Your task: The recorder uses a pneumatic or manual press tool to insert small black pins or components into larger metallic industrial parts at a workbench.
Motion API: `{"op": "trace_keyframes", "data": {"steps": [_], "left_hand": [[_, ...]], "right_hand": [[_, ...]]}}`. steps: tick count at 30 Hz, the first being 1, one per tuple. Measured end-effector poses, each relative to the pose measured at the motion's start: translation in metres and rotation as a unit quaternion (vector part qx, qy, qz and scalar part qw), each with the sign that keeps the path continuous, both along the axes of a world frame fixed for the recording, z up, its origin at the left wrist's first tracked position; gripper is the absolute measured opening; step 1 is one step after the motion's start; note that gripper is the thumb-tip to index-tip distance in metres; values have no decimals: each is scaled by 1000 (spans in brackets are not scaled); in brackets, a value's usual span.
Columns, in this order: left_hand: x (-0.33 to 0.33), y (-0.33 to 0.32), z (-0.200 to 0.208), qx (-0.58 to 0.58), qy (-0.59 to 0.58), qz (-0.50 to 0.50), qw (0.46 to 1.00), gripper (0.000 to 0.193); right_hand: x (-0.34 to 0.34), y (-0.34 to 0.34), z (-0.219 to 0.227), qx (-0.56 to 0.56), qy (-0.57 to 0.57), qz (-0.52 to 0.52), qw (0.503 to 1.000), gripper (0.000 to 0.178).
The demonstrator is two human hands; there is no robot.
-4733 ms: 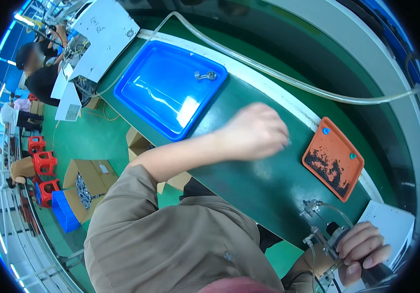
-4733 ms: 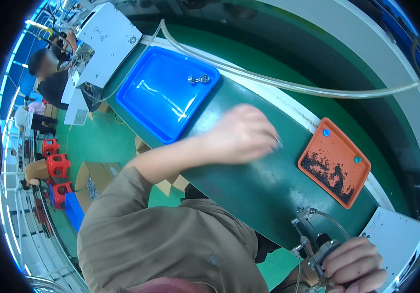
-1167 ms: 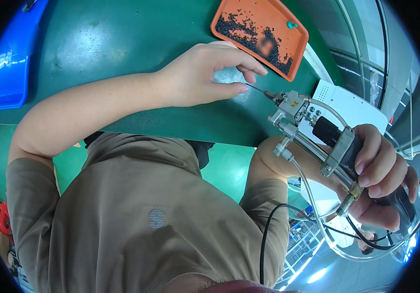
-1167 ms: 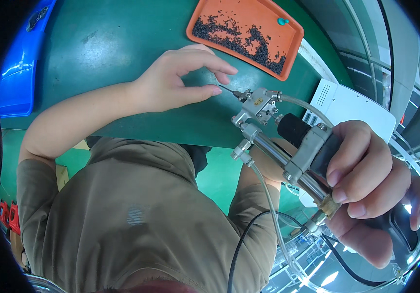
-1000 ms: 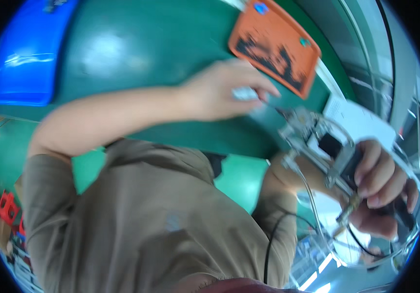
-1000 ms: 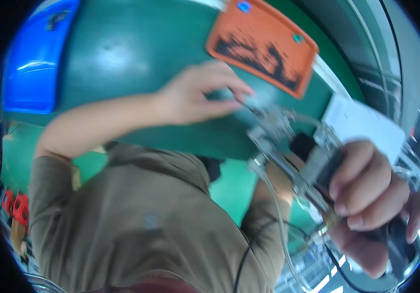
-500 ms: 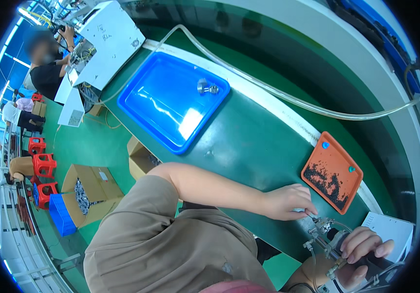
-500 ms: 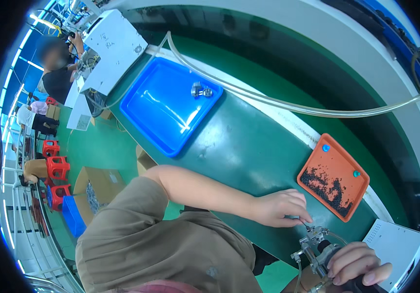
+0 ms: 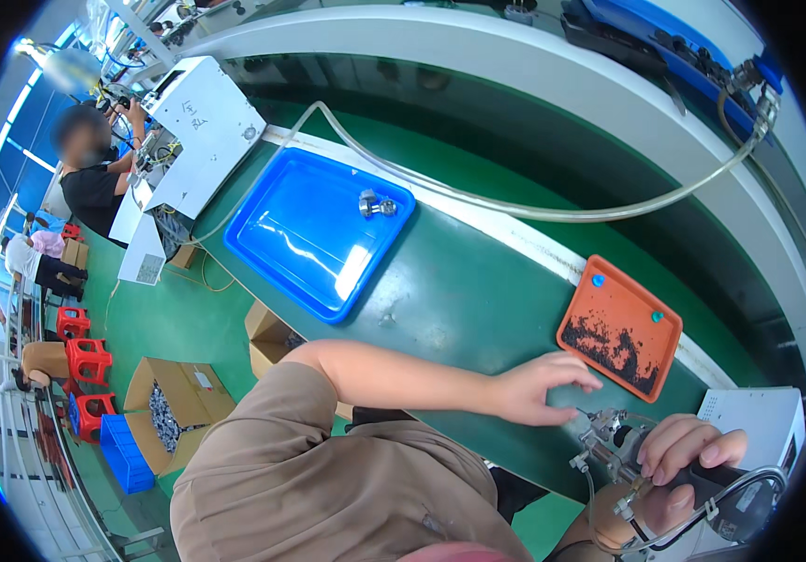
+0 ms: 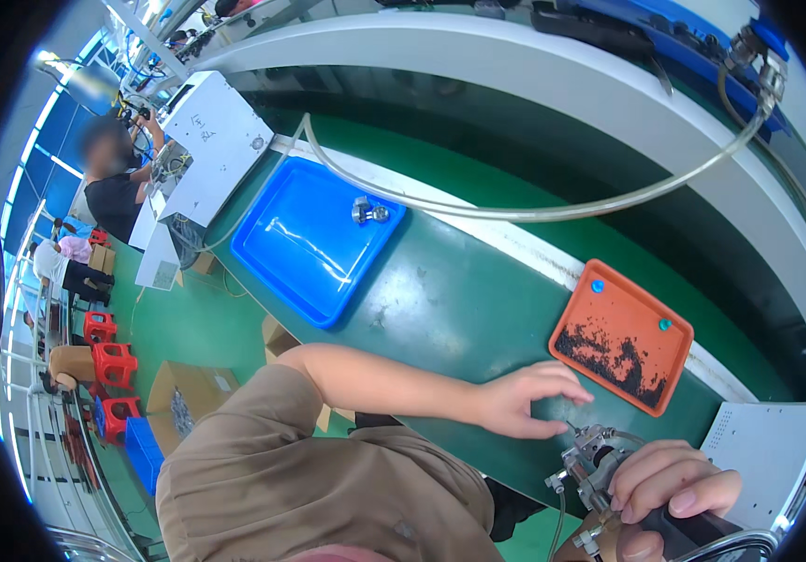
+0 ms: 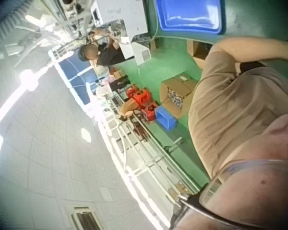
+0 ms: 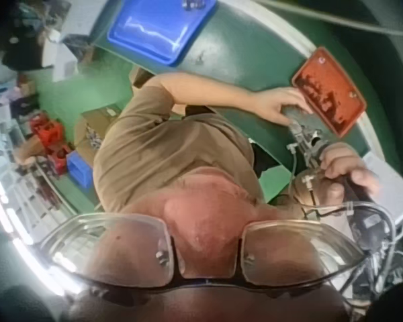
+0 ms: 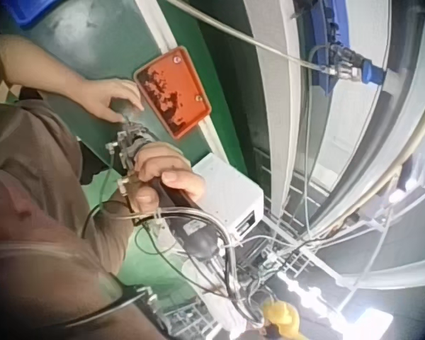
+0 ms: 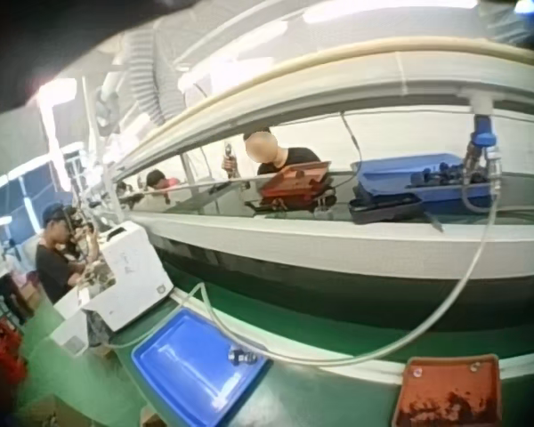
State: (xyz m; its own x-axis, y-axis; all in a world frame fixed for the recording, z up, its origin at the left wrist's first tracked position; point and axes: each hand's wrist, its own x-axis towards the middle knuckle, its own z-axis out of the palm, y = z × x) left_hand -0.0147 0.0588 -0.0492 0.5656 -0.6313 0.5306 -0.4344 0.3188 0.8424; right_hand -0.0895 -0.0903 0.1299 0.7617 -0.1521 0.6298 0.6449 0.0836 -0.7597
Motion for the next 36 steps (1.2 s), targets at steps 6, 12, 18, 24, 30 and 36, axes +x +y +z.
{"op": "trace_keyframes", "data": {"steps": [6, 12, 18, 24, 30, 36], "left_hand": [[19, 0, -2, -29, 89, 5, 996, 60], [30, 2, -4, -25, 181, 22, 983, 56], [46, 46, 38, 6, 218, 75, 973, 48], [118, 178, 71, 370, -360, 365, 775, 48], [148, 269, 37, 468, -134, 393, 780, 55], [162, 262, 40, 484, -136, 428, 751, 51]], "right_hand": [[1, -10, -6, 14, -54, 1, 998, 44], [3, -23, -12, -26, -32, 28, 999, 46], [-5, -22, -3, -20, 18, -6, 1000, 37], [1, -22, -1, -34, 2, 29, 999, 35], [7, -20, 1, -40, -16, 99, 994, 41], [-1, -11, 7, -11, 56, 49, 997, 46]]}}
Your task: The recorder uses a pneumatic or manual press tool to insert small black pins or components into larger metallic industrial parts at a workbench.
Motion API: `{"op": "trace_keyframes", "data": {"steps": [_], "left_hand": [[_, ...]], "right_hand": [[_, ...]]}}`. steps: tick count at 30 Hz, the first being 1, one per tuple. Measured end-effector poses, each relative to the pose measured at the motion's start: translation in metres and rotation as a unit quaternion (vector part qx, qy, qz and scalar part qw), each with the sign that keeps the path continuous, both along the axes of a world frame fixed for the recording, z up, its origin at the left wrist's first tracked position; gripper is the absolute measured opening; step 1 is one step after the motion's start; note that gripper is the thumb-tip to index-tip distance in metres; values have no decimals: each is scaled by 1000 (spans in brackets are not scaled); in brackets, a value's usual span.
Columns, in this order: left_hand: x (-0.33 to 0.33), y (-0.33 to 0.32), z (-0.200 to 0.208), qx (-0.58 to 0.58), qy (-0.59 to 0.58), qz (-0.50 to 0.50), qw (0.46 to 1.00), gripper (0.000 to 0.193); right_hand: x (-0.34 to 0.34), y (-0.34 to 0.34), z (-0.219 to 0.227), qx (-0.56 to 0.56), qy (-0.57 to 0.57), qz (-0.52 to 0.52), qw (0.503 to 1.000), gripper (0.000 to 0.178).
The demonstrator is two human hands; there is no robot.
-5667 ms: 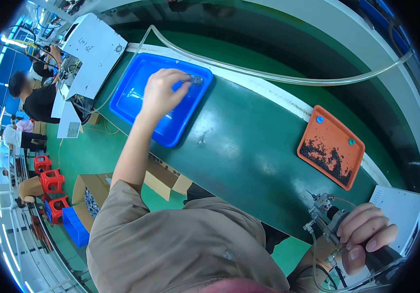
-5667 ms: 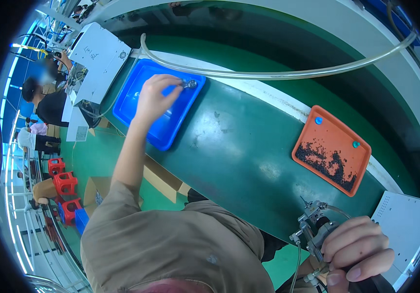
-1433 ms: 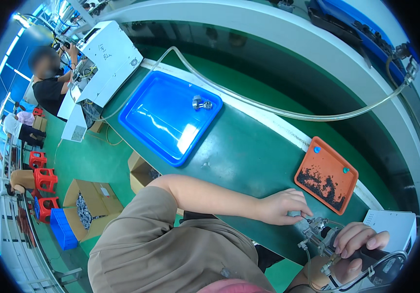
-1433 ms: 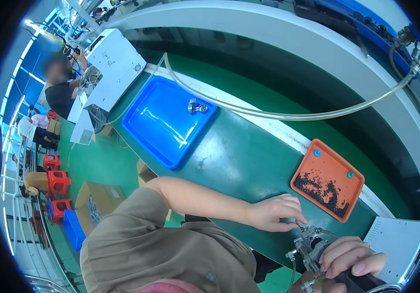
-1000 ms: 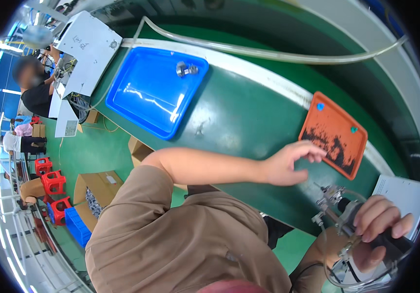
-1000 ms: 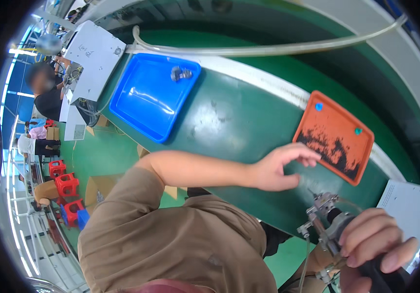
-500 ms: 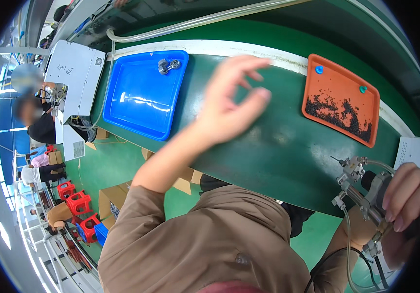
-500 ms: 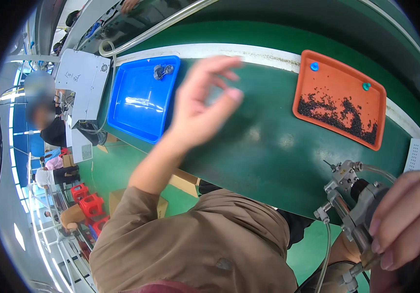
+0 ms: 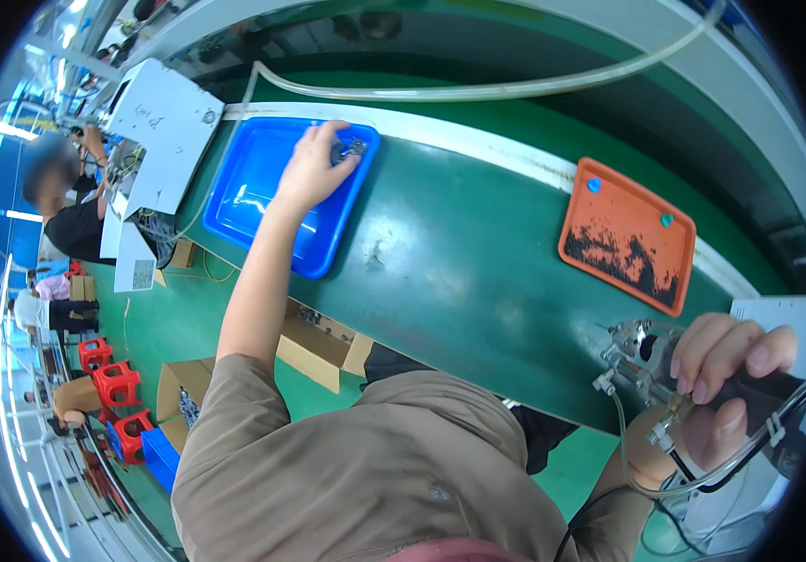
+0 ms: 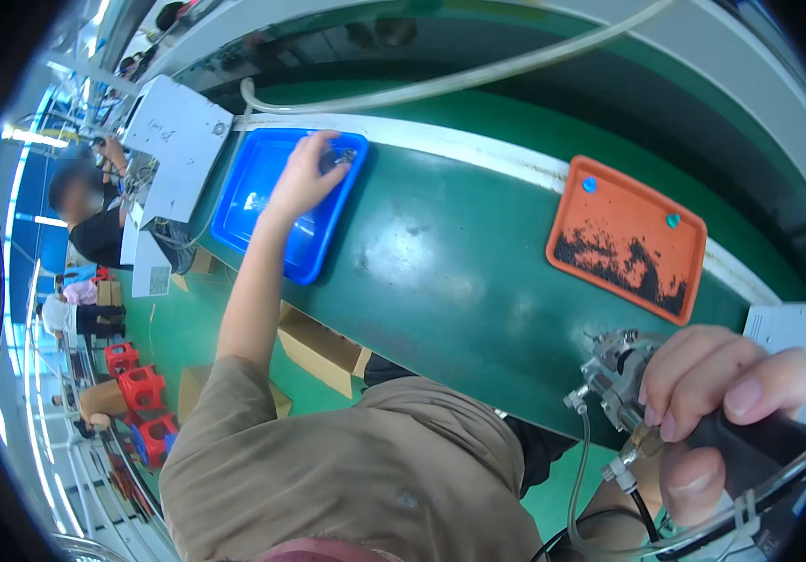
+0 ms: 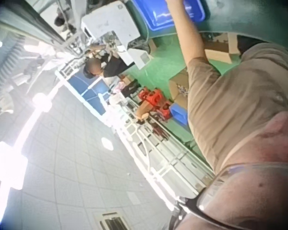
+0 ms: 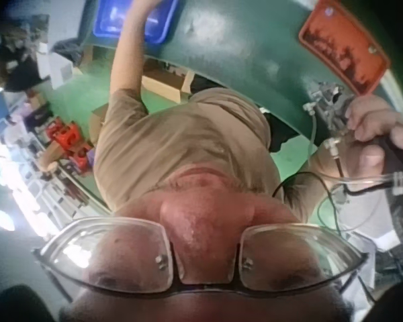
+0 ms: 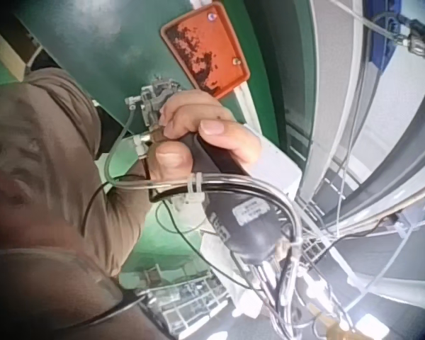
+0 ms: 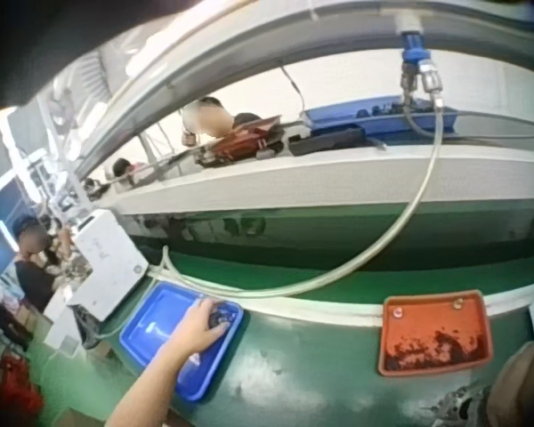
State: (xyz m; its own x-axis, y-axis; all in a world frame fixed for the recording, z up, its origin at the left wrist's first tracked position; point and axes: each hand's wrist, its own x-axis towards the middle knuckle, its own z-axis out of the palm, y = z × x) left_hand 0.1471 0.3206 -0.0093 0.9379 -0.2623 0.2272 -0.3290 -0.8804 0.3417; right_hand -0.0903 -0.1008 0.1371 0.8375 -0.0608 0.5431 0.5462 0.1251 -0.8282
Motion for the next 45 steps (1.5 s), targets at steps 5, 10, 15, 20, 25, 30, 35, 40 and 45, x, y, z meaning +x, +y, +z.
{"op": "trace_keyframes", "data": {"steps": [5, 10, 15, 20, 25, 30, 35, 40, 45], "left_hand": [[-1, -11, 5, -9, 37, -29, 999, 42], [-4, 9, 5, -31, 40, -43, 998, 33], [-5, 22, 1, -160, 68, 6, 985, 29], [-9, 19, -1, -231, 123, -11, 965, 40], [-18, 2, 11, 27, 56, -118, 991, 48], [-16, 5, -1, 19, 45, -101, 994, 42], [-15, 10, -8, -1, 22, -88, 996, 36], [-14, 4, -3, -36, 30, -56, 997, 27], [-13, 8, -3, -12, 19, -50, 998, 25]], "right_hand": [[-4, -12, -4, -14, -13, 20, 1000, 45], [-1, -15, -3, -31, -9, 23, 999, 44], [3, -14, -1, -38, -9, 38, 999, 44], [7, -12, -6, -34, -25, 37, 998, 44], [9, -8, -7, -25, -38, 17, 999, 43], [10, -4, -9, -24, -31, 25, 999, 42], [7, -4, -8, -25, -29, 23, 999, 42], [8, -3, -7, -18, -25, 22, 999, 41], [11, -4, -10, -17, -29, 37, 999, 42]]}}
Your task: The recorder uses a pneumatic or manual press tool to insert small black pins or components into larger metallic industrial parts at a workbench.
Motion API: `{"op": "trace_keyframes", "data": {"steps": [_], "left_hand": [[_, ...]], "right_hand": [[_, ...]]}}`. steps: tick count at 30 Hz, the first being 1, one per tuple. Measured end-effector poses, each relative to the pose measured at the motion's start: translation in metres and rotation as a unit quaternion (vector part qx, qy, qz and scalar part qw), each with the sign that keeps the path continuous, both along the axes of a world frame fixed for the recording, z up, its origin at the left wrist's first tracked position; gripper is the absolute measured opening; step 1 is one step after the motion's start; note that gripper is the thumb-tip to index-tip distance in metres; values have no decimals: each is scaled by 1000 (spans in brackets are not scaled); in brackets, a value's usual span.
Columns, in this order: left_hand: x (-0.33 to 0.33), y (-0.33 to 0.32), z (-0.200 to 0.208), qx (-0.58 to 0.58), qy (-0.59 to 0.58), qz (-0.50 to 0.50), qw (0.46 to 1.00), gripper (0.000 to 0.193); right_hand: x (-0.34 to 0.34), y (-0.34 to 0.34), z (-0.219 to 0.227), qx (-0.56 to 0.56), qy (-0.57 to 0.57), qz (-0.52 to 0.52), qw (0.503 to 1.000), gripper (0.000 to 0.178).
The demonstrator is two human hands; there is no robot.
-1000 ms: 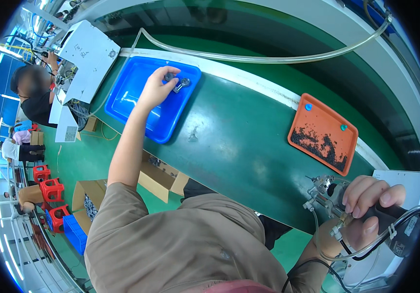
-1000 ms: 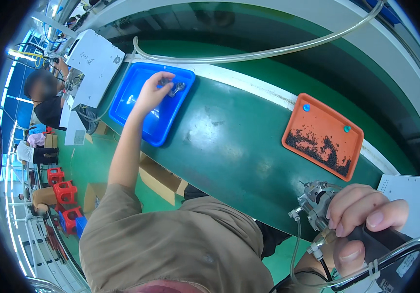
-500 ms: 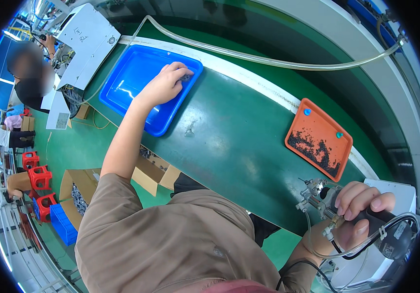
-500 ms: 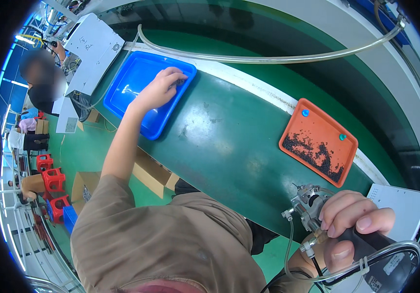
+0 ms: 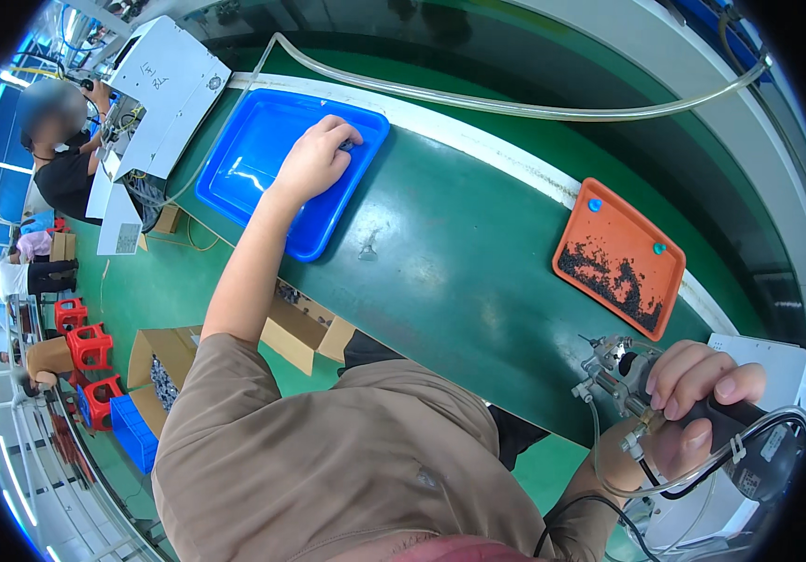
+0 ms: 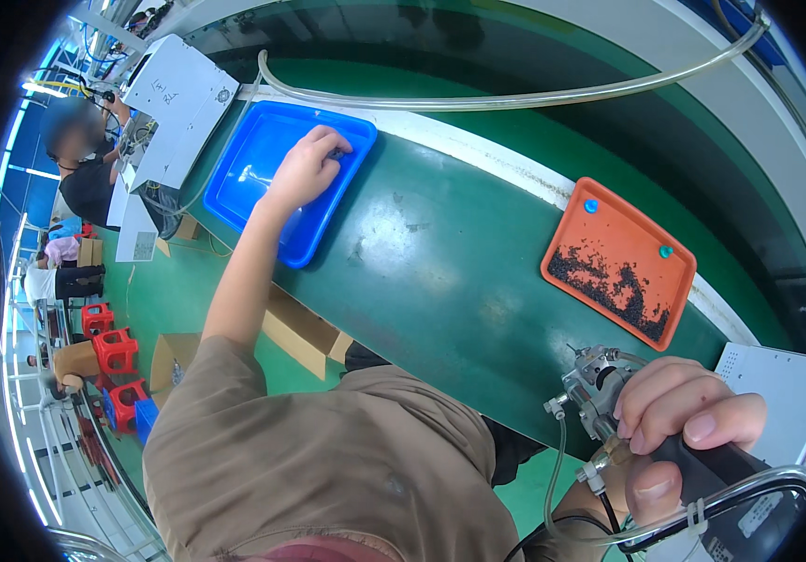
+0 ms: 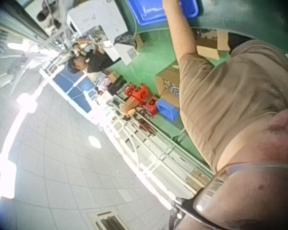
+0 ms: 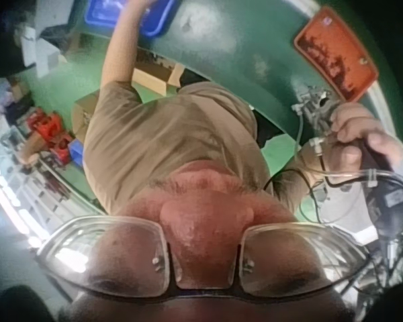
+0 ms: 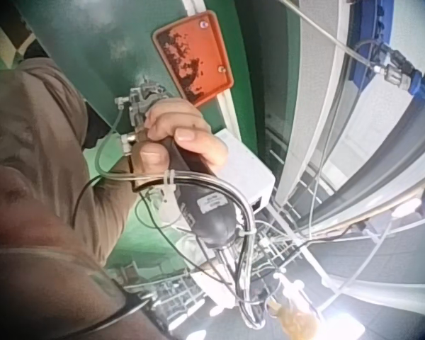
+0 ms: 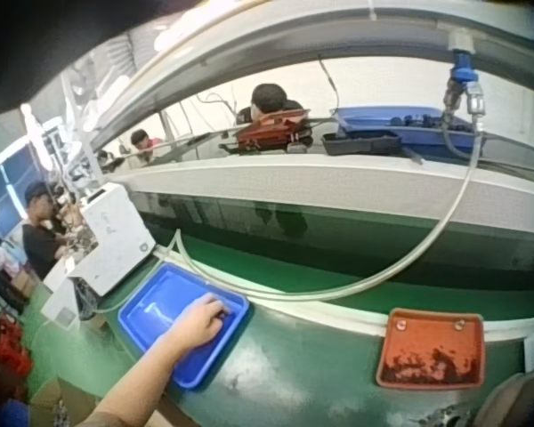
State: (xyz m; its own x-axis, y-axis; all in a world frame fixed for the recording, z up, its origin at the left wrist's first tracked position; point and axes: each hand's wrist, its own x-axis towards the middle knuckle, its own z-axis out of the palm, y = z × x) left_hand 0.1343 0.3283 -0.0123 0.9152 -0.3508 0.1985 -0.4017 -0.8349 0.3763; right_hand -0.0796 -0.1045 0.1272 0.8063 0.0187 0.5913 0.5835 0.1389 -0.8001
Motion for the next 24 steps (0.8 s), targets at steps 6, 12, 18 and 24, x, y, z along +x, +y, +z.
{"op": "trace_keyframes", "data": {"steps": [6, 12, 18, 24], "left_hand": [[-1, -13, -7, 65, -55, -8, 996, 25], [-5, -3, 19, 40, -3, -69, 997, 33], [5, 5, 42, 65, -16, -37, 997, 33], [141, 18, -7, 33, -112, 1, 993, 40]], "right_hand": [[-5, -3, 6, -13, 29, 8, 999, 40], [-1, 3, 4, -16, 6, -11, 1000, 38], [-2, 22, 1, 18, -33, -56, 998, 42], [-2, 20, 15, -31, -30, 22, 999, 39]]}}
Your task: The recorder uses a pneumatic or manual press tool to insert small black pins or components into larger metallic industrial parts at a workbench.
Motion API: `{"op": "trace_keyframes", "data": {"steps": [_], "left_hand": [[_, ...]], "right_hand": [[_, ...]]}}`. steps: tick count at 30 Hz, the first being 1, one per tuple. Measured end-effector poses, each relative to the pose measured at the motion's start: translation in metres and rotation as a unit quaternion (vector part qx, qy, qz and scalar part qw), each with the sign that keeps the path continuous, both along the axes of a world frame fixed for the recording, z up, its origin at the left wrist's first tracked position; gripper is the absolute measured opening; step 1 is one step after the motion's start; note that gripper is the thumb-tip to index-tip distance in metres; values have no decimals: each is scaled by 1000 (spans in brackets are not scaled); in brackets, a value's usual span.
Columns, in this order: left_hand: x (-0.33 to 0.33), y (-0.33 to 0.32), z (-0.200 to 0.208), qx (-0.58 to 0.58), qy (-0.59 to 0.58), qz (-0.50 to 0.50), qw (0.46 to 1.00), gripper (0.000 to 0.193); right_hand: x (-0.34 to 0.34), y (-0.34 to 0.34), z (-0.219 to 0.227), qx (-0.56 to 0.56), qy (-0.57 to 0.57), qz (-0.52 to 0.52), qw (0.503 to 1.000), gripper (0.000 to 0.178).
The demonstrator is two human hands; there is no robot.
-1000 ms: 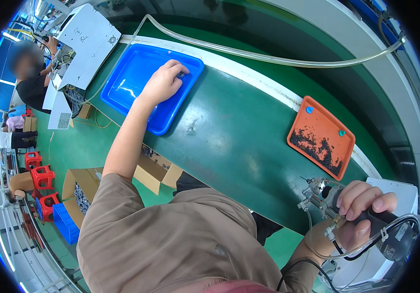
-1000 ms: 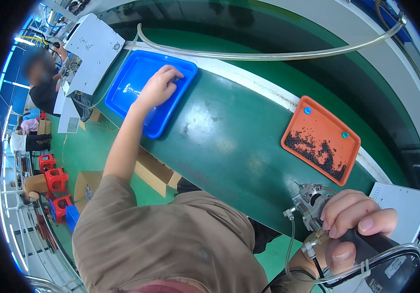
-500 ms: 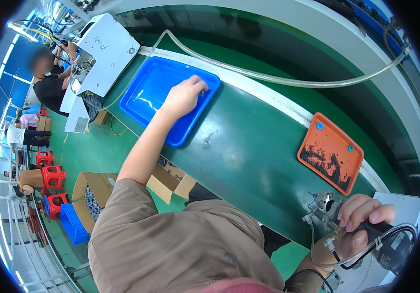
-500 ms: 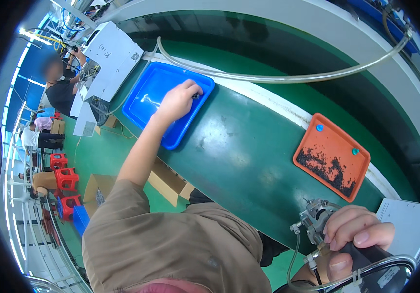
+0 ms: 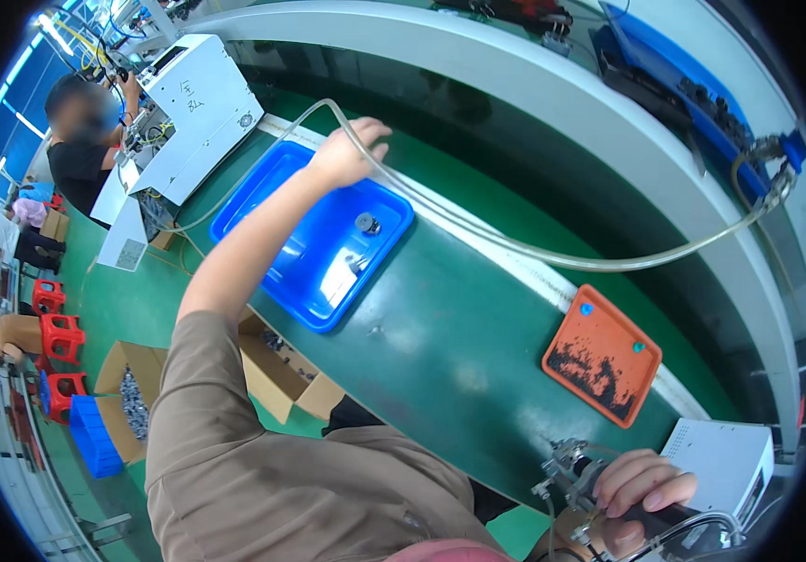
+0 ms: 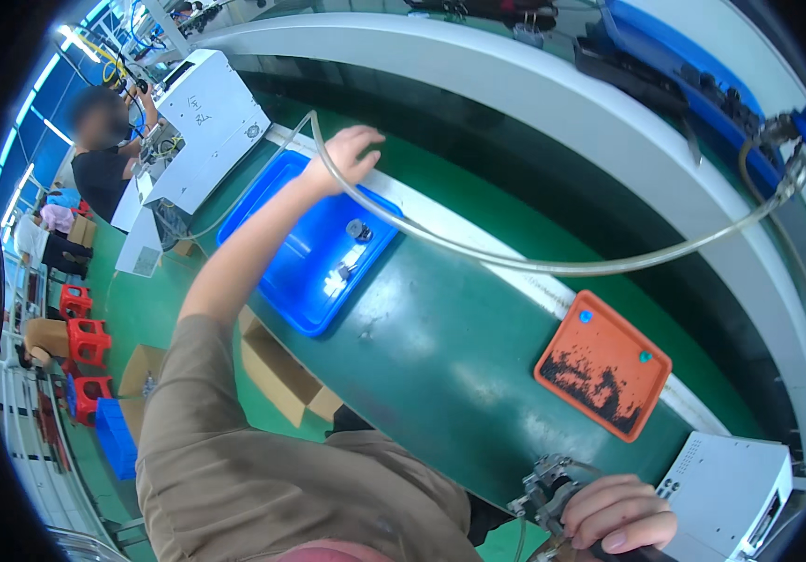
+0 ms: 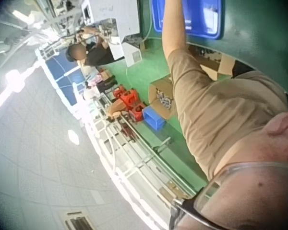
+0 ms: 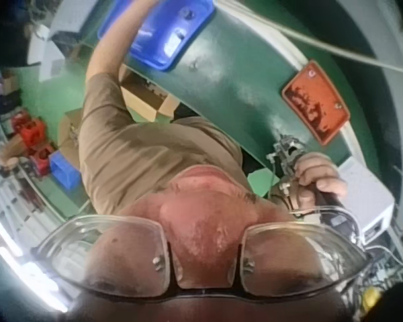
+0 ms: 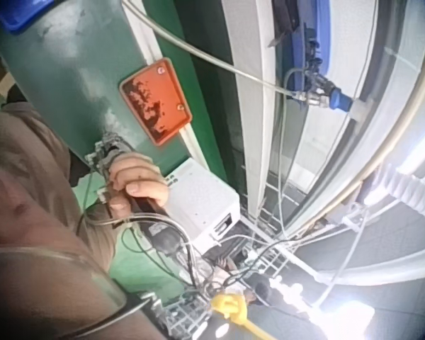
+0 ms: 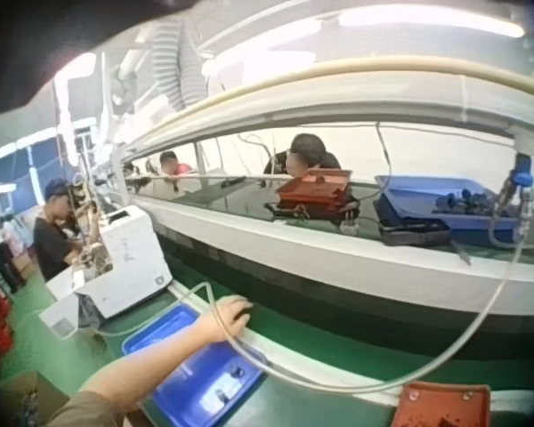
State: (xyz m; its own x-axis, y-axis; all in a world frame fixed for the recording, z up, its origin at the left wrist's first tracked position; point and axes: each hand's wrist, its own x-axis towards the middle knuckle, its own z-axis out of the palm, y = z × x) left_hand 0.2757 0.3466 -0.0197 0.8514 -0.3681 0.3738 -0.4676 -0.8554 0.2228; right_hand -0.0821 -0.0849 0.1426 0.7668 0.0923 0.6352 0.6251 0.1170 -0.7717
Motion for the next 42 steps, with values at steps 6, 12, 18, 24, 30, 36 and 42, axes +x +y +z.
{"op": "trace_keyframes", "data": {"steps": [6, 12, 18, 24, 30, 36, 42], "left_hand": [[133, 95, -48, 71, 104, 310, 942, 68], [164, 133, -57, 25, 166, 441, 882, 79], [197, 164, -64, -14, 165, 500, 850, 78], [222, 223, -61, -81, 83, 511, 852, 84], [270, 201, -66, -29, 123, 539, 833, 89], [259, 278, -126, 267, 35, 466, 843, 47], [268, 211, -122, 157, 2, 414, 896, 44]], "right_hand": [[7, 9, 0, 38, 17, 105, 994, 33], [21, 20, 7, 40, 6, 100, 994, 13], [25, 15, -13, 28, -40, 56, 997, 31], [57, 22, -12, 46, -46, 101, 993, 36], [56, 12, -16, 16, -41, 93, 995, 39], [63, 22, -10, 76, -41, 107, 990, 26], [33, 9, -5, 77, -77, 113, 988, 36]]}}
